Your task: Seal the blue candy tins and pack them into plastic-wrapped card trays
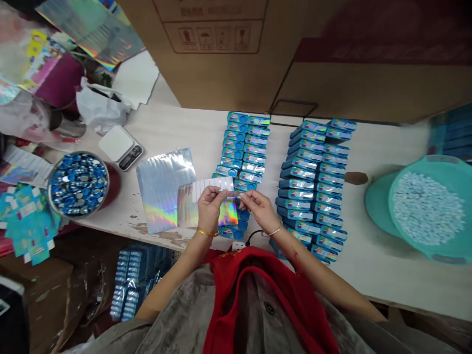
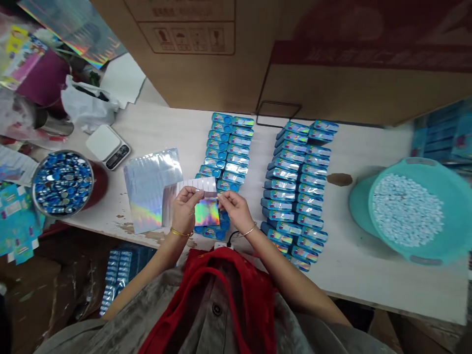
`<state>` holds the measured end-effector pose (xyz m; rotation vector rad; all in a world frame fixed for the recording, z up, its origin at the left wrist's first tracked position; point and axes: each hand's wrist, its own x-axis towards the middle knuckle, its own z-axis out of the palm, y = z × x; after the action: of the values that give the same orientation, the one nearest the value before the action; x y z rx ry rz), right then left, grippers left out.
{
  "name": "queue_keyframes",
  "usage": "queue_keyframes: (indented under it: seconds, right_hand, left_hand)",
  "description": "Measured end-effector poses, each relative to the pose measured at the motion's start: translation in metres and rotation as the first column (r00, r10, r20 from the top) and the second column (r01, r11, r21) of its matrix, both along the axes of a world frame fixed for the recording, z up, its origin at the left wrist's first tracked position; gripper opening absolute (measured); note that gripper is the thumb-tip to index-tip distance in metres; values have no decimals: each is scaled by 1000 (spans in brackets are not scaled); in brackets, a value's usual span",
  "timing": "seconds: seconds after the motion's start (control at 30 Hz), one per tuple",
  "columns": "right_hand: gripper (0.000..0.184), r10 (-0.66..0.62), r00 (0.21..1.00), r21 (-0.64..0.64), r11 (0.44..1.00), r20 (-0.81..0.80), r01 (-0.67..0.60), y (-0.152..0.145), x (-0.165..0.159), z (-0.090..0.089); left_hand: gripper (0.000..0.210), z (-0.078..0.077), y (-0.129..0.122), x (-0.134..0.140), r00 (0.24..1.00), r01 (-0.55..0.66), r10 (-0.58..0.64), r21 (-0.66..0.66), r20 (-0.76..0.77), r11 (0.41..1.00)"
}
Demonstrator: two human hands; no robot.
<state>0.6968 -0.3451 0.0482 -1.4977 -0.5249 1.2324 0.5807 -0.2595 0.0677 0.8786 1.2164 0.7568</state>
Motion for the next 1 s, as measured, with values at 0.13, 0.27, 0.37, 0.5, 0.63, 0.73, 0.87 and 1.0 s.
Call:
queue_keyframes:
  seconds: [0.13,0.27,0.37,0.5,0.63,0.73,0.87,1.0]
  right_hand:
    - [41,-169,984,-81,982,59,173,-22,28,-17]
    - [38,-227,966,-108,965,126,241,-30,43,-35]
    - [35,-191,948,-92,971,256,220,-28,49,-45]
    - [33,-101,917,-110,982,386,155,-24,56,-56]
    - [32,-49,911,-125,986,409,109,-23,57,-72]
    - [29,-55,930,-131,985,363,109,-22,54,-84]
    - [28,-150,943,-140,970,298,198,-20,47,-95]
    - [25,-53,932,-152,982,359,115,-24,48,-98]
  left_hand:
    - [29,-15,-15,33,995,95,-95,-59,4,994]
    - [16,-31,-20,51,968,203,-181,115,-175,972]
    - [11,-43,-15,57,858,344,-175,287,-482,894]
    - [11,-54,-9,60,619,538,-145,283,-772,794]
    - [11,-60,-9,62,467,651,-168,209,-868,729]
    - [17,-63,-5,61,425,663,-160,186,-891,725]
    - [42,-64,0,63,412,608,-125,170,-903,776]
    - [44,-57,-2,67,377,630,-158,128,-913,766]
